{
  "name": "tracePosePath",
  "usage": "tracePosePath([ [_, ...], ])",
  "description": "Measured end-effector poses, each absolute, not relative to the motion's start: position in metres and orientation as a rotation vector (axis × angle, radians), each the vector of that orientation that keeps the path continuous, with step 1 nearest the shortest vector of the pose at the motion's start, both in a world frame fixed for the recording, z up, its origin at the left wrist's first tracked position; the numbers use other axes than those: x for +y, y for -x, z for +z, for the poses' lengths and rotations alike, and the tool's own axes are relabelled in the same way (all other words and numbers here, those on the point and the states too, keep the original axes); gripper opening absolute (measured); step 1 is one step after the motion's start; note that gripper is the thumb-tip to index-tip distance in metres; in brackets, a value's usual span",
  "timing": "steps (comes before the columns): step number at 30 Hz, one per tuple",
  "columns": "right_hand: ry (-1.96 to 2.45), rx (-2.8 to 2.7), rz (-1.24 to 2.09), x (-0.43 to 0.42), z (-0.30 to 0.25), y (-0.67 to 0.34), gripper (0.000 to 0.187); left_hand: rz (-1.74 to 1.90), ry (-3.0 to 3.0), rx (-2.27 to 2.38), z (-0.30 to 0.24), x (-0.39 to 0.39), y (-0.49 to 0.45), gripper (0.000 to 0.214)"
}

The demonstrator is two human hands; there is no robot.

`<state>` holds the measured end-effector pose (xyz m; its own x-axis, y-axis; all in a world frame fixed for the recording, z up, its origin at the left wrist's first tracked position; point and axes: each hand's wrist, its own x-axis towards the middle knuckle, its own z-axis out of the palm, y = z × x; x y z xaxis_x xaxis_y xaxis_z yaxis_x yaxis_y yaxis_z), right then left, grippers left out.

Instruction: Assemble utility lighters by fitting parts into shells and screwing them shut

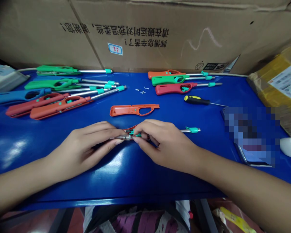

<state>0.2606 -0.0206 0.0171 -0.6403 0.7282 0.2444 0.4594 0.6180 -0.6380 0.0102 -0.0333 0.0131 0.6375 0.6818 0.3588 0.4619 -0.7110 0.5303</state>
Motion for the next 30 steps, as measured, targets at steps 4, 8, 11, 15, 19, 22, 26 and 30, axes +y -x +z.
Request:
tracePosePath([
  [4,0.884,-2.328,0.726,-0.0191,0.0152,-0.2609,0.010,0.752,-2.421,0.951,0.0134,-0.0335,-0.0101,0.020],
  [8,0.849,-2.314,0.728,-0.0180,0.0136,-0.2605,0.014,0.739,-2.384,0.973,0.0136,-0.0336,-0.0087,0.020],
  [11,0.829,-2.298,0.719,-0.0184,0.0134,-0.2601,0.014,0.741,-2.370,0.972,0.0134,-0.0334,-0.0082,0.020],
  [15,0.800,-2.290,0.722,-0.0181,0.0131,-0.2601,0.014,0.747,-2.361,0.969,0.0124,-0.0332,-0.0089,0.019],
  [19,0.787,-2.287,0.720,-0.0177,0.0111,-0.2606,0.014,0.759,-2.361,0.949,0.0117,-0.0327,-0.0096,0.019],
  [22,0.790,-2.295,0.721,-0.0181,0.0100,-0.2609,0.015,0.758,-2.363,0.938,0.0114,-0.0324,-0.0102,0.018],
  [26,0.801,-2.309,0.720,-0.0191,0.0107,-0.2611,0.017,0.768,-2.378,0.924,0.0105,-0.0326,-0.0112,0.018],
  [30,0.799,-2.315,0.718,-0.0199,0.0111,-0.2614,0.017,0.772,-2.377,0.921,0.0099,-0.0328,-0.0124,0.017],
])
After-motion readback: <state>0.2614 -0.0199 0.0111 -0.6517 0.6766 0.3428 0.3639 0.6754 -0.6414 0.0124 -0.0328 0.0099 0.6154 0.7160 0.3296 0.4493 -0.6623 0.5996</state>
